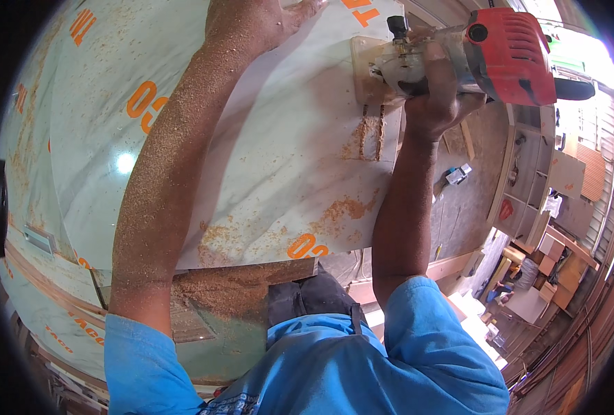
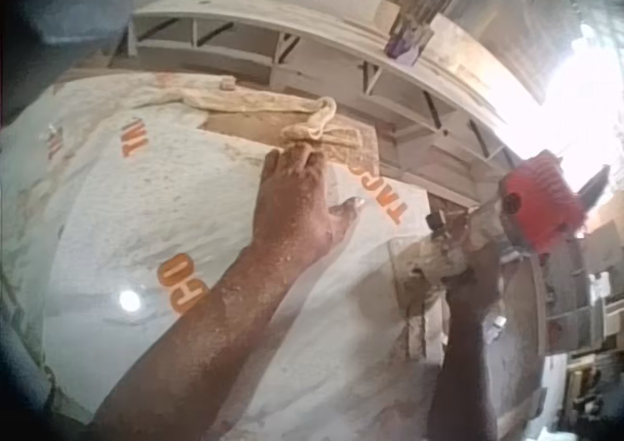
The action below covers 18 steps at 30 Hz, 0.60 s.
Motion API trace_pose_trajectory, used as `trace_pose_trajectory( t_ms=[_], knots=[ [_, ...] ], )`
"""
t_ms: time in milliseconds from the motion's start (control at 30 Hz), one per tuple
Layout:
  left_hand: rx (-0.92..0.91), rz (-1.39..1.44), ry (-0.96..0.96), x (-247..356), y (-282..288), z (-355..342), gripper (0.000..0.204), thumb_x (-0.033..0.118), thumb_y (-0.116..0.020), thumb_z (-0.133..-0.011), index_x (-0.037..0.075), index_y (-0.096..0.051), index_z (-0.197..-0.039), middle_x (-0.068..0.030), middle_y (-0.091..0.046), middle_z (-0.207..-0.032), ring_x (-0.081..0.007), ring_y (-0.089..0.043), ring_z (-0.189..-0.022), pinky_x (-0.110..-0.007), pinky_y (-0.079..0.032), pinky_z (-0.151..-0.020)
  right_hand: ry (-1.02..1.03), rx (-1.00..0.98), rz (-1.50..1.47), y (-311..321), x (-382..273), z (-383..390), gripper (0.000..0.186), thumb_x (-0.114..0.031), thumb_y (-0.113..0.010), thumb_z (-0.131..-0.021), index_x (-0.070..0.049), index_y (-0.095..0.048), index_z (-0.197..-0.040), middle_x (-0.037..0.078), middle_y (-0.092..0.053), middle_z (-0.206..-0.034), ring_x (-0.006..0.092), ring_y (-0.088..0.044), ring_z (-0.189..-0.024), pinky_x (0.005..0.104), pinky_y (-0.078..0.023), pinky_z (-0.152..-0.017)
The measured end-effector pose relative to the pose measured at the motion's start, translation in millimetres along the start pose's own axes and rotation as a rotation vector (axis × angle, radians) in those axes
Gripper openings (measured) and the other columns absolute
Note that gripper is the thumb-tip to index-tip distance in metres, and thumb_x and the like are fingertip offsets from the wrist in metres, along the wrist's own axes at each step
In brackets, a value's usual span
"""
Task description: The person walks through a workshop, picks up a wood trimmer, and uses it to cut a rectangular slot into a white laminated board.
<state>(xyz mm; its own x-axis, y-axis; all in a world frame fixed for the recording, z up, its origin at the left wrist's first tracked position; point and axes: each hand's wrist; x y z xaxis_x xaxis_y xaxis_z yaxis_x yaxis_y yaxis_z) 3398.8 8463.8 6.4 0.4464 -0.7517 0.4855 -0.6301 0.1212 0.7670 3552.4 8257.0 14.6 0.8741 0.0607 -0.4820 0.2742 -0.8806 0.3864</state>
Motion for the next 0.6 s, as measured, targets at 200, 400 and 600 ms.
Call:
trace_pose_trajectory(
  t_ms=[200,400,600],
  knots=[
    [0.059,-0.049,-0.013,-4.6,-8.2,-2.1,0.075,0.039,-0.076,-0.081,-0.01,-0.05,-0.131,-0.0243,-0.051,-0.138,-0.0332,-0.043,-0.136,-0.043,-0.027,-0.119,-0.055,-0.034,-0.103,8.1,14.8,2.8,0.021,-0.005,-0.059,-0.095,0.005,-0.062,-0.112,0.023,-0.068,-0.108,0.0286,-0.067,-0.097,0.0412,-0.059,-0.083],
    [-0.006,0.053,-0.005,-3.2,-3.0,-1.6,0.071,0.038,-0.076,-0.08,-0.01,-0.053,-0.127,-0.0248,-0.053,-0.135,-0.0349,-0.046,-0.133,-0.043,-0.028,-0.117,0.364,-0.012,0.43,9.5,14.9,5.8,0.016,0.002,-0.062,-0.093,0.0,-0.064,-0.108,0.021,-0.069,-0.107,0.0283,-0.069,-0.095,0.0408,-0.061,-0.08],
    [0.123,0.042,-0.03,-5.8,-9.2,0.7,0.069,0.037,-0.077,-0.078,-0.009,-0.055,-0.124,-0.0247,-0.055,-0.132,-0.0353,-0.048,-0.131,-0.045,-0.03,-0.115,0.266,0.008,0.263,11.9,18.8,7.8,0.017,-0.002,-0.063,-0.093,-0.002,-0.065,-0.11,0.021,-0.068,-0.109,0.0278,-0.069,-0.093,0.0395,-0.061,-0.077]
  ],
)
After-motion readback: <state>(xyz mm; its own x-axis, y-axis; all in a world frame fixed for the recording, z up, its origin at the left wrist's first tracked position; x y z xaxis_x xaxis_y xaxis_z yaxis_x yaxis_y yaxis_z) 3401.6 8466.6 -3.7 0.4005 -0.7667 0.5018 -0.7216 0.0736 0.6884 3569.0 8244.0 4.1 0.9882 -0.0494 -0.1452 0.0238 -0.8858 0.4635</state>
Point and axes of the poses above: each hand's wrist, its own z-axis away from the middle knuckle, its own y-axis out of the back of the hand, x = y × z
